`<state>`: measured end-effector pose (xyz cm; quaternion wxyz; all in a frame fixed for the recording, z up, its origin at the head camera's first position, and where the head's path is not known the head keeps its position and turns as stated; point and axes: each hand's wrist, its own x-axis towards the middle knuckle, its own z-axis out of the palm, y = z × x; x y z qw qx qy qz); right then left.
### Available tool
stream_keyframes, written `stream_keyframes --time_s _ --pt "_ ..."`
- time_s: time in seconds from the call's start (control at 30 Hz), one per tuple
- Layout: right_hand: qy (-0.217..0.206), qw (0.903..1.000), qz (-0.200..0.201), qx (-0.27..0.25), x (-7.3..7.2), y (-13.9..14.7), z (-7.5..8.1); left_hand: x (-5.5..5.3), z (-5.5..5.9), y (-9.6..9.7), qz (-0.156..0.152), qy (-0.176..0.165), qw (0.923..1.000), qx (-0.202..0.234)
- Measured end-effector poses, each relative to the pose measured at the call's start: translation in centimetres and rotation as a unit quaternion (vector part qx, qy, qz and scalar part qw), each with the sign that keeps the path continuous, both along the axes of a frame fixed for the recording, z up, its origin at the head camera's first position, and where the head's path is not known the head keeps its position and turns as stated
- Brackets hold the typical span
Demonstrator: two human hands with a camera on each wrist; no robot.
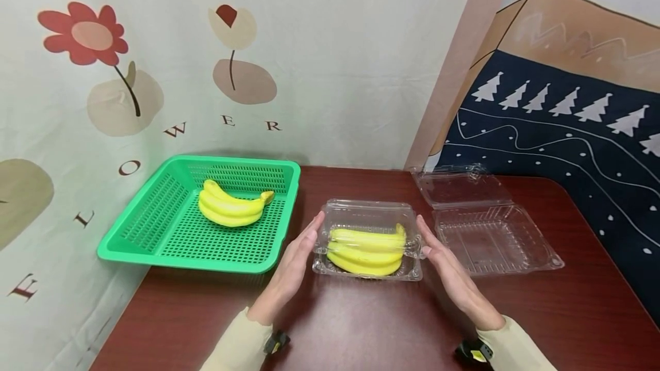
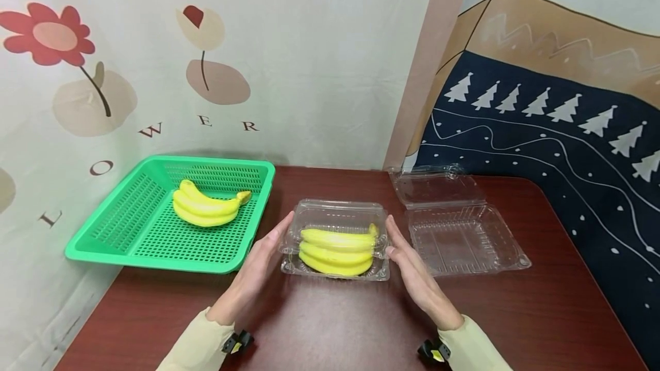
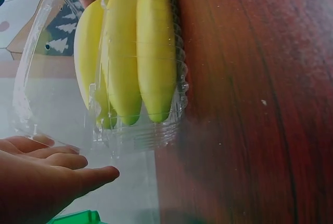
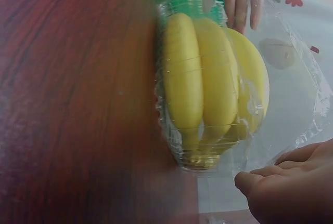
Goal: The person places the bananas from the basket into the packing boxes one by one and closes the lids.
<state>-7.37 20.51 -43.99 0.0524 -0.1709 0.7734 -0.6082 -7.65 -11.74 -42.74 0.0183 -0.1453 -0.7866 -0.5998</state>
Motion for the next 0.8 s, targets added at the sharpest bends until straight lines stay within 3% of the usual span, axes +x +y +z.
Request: stream_keyframes --time_s 0.47,0.8 --pt "-0.027 0.9994 0.007 0.018 0.05 0.13 -0.52 0.63 -0.47 -0.32 -0.013 -0.026 0.9993 -0.024" --pt "-0.013 0.9987 0.005 0.05 0.07 0.31 -1.01 0.85 -0.9 -0.7 -0.028 -0.051 0.9977 -0.033"
